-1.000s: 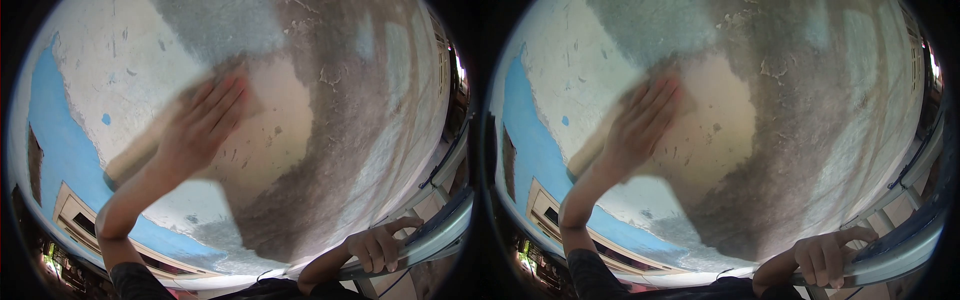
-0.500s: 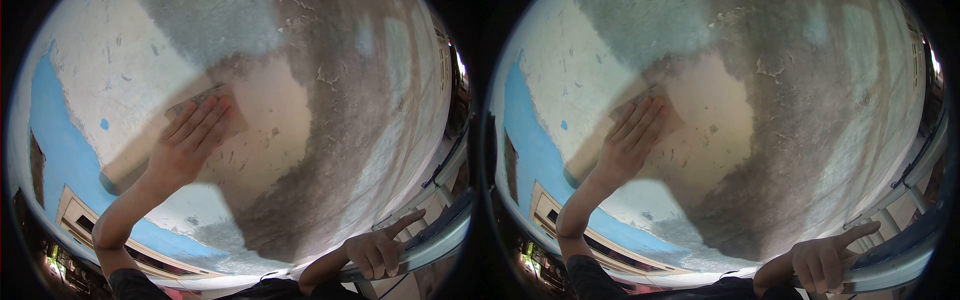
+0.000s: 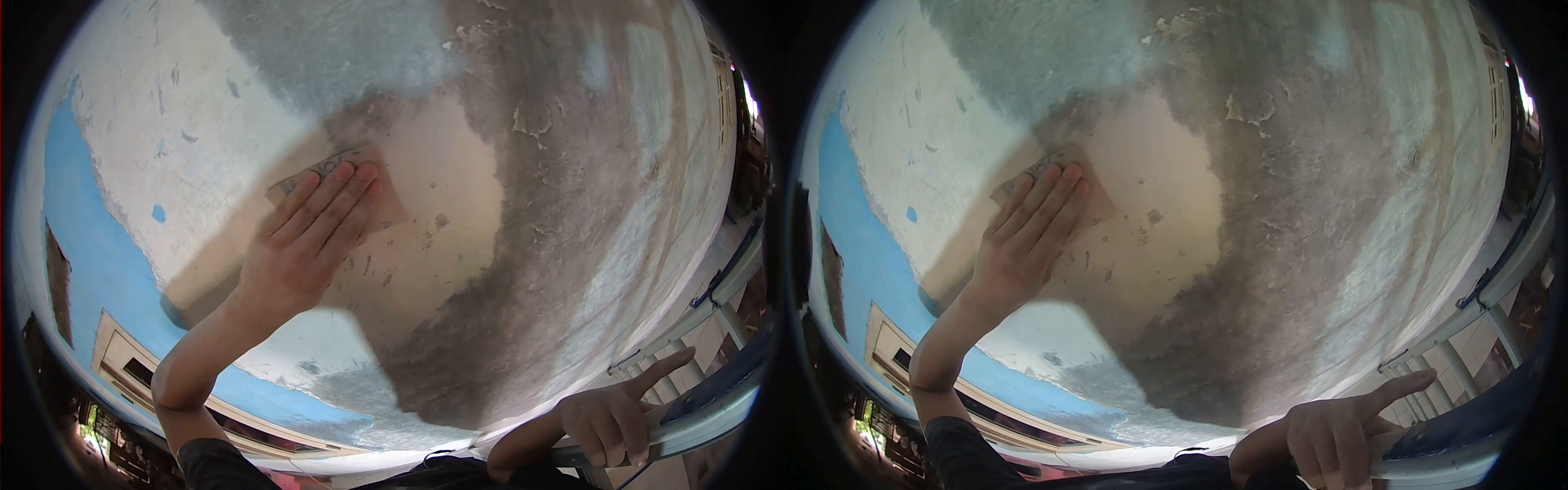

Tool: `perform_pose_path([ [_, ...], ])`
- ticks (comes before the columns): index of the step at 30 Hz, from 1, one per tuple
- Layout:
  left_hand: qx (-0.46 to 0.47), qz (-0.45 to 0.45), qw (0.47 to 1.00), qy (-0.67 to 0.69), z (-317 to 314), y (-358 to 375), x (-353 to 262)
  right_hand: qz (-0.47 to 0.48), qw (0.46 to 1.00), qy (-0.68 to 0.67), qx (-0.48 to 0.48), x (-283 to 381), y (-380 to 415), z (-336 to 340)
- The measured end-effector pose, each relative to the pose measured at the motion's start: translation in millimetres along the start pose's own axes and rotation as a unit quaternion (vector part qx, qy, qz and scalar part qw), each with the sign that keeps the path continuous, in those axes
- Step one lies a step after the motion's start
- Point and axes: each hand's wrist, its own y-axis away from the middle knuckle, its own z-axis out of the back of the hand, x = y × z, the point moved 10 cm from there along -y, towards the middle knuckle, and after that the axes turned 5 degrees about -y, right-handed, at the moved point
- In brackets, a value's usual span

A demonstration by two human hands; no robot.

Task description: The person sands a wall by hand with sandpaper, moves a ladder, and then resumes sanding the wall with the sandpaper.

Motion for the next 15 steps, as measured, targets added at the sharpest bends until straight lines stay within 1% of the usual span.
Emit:
perform_pose_path([
  [2, -0.024, 0.004, 1.0, -0.004, -0.6, -11.0, 0.3, 0.0, 1.0, 0.002, 0.0, -2.1, -0.3, 0.6],
  [5, -0.083, -0.002, 0.996, 0.027, 8.7, -50.8, -2.3, -0.001, 1.0, 0.002, -0.003, -3.5, -0.3, 2.2],
  [8, -0.09, 0.005, 0.995, 0.041, 5.7, -46.5, -3.3, -0.009, 1.0, 0.007, -0.008, -4.9, -1.2, 2.9],
  [11, -0.035, 0.04, 0.999, 0.006, -1.1, -4.3, -6.0, -0.007, 1.0, 0.013, -0.008, -2.0, 0.1, 2.0],
  [14, -0.061, 0.041, 0.996, -0.041, 1.7, -9.3, 0.9, -0.003, 1.0, 0.017, -0.008, -2.9, 0.2, 4.2],
  [15, -0.073, 0.045, 0.996, -0.034, 1.6, -16.6, 4.6, -0.004, 1.0, 0.016, -0.009, -4.6, 1.0, 1.0],
])
